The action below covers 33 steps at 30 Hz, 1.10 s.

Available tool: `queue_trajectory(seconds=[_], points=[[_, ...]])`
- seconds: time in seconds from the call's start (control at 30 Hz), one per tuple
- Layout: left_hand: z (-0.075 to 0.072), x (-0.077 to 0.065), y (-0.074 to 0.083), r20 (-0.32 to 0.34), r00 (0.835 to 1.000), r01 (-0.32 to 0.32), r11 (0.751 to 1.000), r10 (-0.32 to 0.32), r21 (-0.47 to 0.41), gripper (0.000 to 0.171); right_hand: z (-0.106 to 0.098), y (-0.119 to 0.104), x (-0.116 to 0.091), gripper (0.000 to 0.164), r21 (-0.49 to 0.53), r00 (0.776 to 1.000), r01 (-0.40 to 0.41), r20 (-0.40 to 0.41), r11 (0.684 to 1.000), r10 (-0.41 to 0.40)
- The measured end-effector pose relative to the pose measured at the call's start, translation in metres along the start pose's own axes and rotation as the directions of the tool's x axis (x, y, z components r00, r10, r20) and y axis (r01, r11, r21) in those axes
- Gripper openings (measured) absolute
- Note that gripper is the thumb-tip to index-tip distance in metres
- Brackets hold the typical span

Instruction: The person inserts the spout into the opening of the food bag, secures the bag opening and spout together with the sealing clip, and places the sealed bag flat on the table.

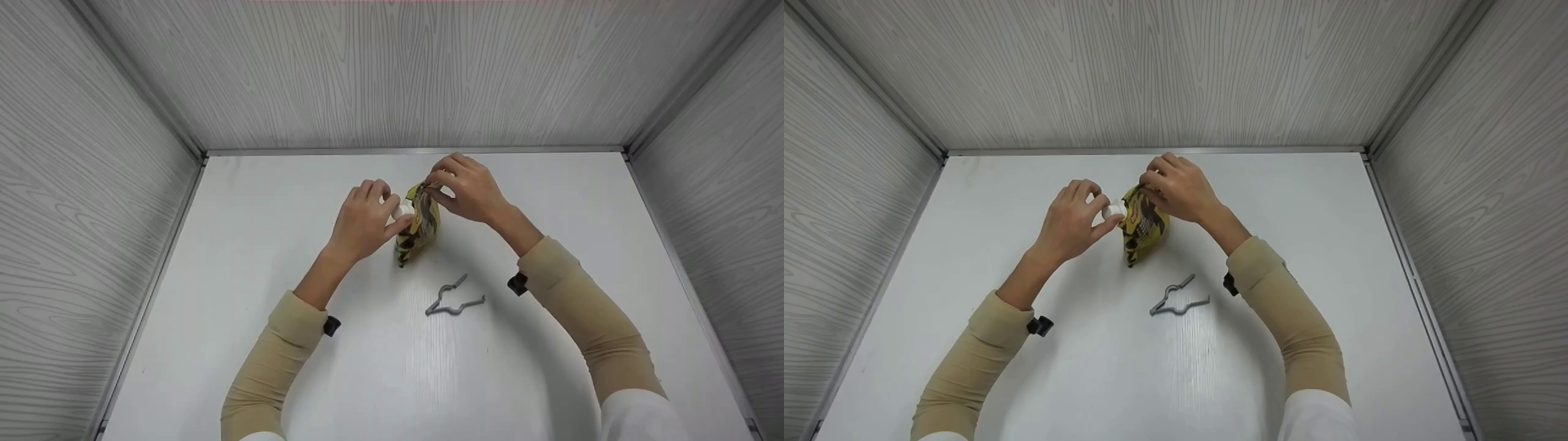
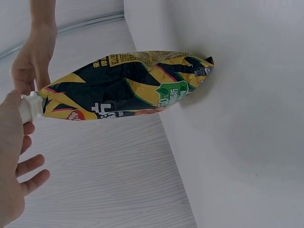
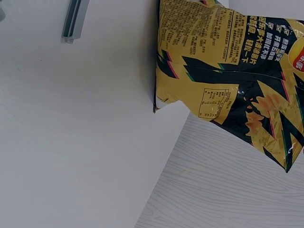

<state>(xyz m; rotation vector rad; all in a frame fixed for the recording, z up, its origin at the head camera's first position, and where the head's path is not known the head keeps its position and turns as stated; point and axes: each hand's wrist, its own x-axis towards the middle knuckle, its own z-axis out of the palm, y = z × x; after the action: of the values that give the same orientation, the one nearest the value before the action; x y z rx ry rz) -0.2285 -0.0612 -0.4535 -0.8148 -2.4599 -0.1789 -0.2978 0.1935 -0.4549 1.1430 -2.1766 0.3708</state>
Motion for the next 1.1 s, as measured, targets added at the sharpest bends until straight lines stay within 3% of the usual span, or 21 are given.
queue_trajectory(seconds=[0.3,1.1], points=[[0.0035,0.002,0.0026,-0.064,0.996,-0.051,0.996,0.056,0.073,0.047,-0.0017,-0.0006,-0.0002,0.015,0.0,1.0,-0.007,-0.001,1.0,0.007],[0.0039,-0.002,-0.0039,-0.008,1.0,-0.018,0.994,0.019,0.112,0.048,-0.003,-0.0006,0.0,0.014,0.008,1.0,0.019,-0.002,1.0,-0.019]])
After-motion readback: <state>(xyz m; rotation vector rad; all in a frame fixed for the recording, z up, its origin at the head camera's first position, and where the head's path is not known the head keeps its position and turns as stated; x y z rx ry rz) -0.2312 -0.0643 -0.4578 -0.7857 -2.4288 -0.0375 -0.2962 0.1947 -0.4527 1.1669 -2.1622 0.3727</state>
